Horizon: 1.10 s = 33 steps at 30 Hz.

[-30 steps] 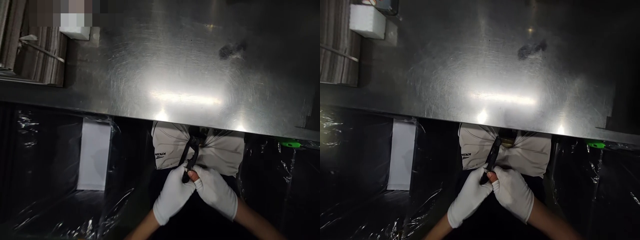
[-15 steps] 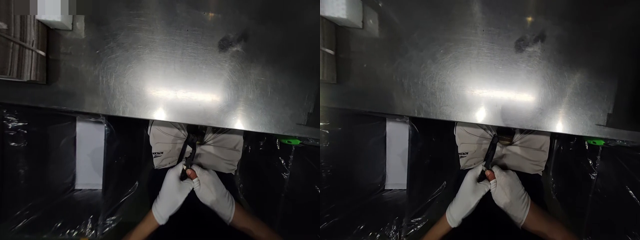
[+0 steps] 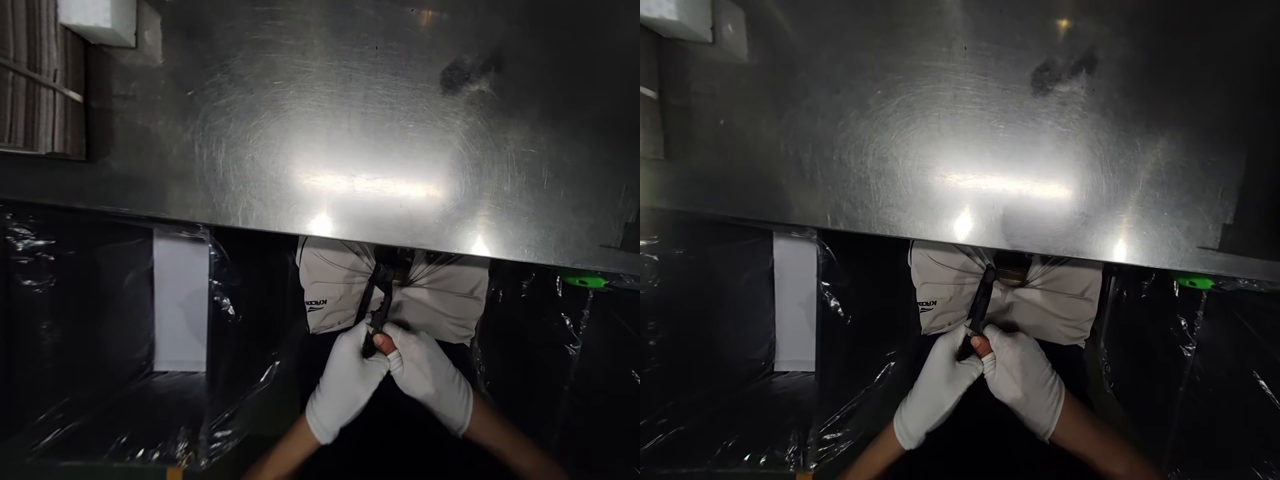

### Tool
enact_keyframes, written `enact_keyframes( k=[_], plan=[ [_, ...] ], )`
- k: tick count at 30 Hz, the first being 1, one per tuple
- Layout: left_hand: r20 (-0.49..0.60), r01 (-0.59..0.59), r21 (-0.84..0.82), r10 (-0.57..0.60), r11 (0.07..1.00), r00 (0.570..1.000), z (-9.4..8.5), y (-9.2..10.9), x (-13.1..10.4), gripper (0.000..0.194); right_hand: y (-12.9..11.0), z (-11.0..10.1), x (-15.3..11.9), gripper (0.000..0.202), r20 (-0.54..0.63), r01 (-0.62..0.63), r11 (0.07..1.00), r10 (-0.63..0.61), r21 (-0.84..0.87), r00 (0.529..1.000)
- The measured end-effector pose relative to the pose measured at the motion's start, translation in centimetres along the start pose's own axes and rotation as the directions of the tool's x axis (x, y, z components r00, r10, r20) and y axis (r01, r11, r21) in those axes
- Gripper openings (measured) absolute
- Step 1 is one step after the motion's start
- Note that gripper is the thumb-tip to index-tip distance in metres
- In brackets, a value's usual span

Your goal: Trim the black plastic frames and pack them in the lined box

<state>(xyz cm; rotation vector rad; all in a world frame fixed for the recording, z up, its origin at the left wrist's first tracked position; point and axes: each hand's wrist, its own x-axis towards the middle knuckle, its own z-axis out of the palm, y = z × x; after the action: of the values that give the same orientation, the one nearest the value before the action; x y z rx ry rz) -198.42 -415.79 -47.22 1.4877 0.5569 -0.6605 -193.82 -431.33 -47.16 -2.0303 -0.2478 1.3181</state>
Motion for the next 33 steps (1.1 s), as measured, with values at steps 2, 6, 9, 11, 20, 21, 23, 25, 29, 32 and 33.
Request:
enact_keyframes(
  k=[2,6,9,11,20,21,23,25,29,32,33],
  plan=[
    [0.009,-0.016,0.014,0.016,1.000,1.000,-0.1,0.0,0.2,0.006,0.0,-0.2,0.1,0.042,0.021,0.014,0.999,-0.013,-0.033,1.000],
    [0.005,-0.019,0.037,0.019,0.999,1.000,0.0,0.0,0.5,0.007,-0.2,-0.1,0.3,0.041,0.008,-0.018,1.000,0.018,-0.017,1.000],
    [-0.016,0.000,0.043,0.000,0.999,1.000,0.3,-0.2,0.5,0.006,-0.4,0.4,0.4,0.043,-0.040,-0.065,0.998,0.065,0.009,0.997],
    [-0.028,-0.003,0.038,0.004,0.999,1.000,0.3,-0.1,0.4,0.006,-0.4,0.4,0.2,0.044,-0.081,-0.055,0.998,0.055,0.007,0.995],
    [0.238,-0.208,0.189,0.161,0.960,0.958,-2.9,0.7,-0.8,0.028,1.8,-3.8,-4.8,0.038,-0.118,0.162,0.973,-0.143,0.166,0.983],
    [0.212,-0.212,0.279,0.155,0.937,0.965,-2.9,0.6,-0.9,0.032,2.1,-3.9,-5.2,0.037,-0.101,0.156,0.969,-0.139,0.192,0.985],
    [0.105,-0.204,0.524,0.176,0.827,0.979,-2.3,0.2,-1.0,0.044,2.7,-3.7,-5.6,0.038,-0.053,0.135,0.964,-0.126,0.229,0.991],
    [0.030,-0.190,0.728,0.247,0.659,0.969,-1.4,-0.4,-1.0,0.046,2.8,-3.0,-5.6,0.042,-0.001,0.090,0.973,-0.092,0.213,0.996],
    [0.051,-0.254,0.865,0.428,0.433,0.903,0.2,-1.5,-1.2,0.024,2.3,-1.5,-5.1,0.053,0.062,-0.022,0.998,0.019,0.060,0.998],
    [0.082,-0.297,0.893,0.528,0.337,0.845,0.5,-1.7,-1.3,0.021,1.9,-1.0,-4.8,0.057,0.071,-0.064,0.997,0.067,-0.039,0.995],
    [0.085,-0.296,0.901,0.540,0.318,0.838,0.6,-1.7,-1.3,0.022,1.8,-0.9,-4.7,0.057,0.071,-0.069,0.995,0.074,-0.073,0.995]
  ],
)
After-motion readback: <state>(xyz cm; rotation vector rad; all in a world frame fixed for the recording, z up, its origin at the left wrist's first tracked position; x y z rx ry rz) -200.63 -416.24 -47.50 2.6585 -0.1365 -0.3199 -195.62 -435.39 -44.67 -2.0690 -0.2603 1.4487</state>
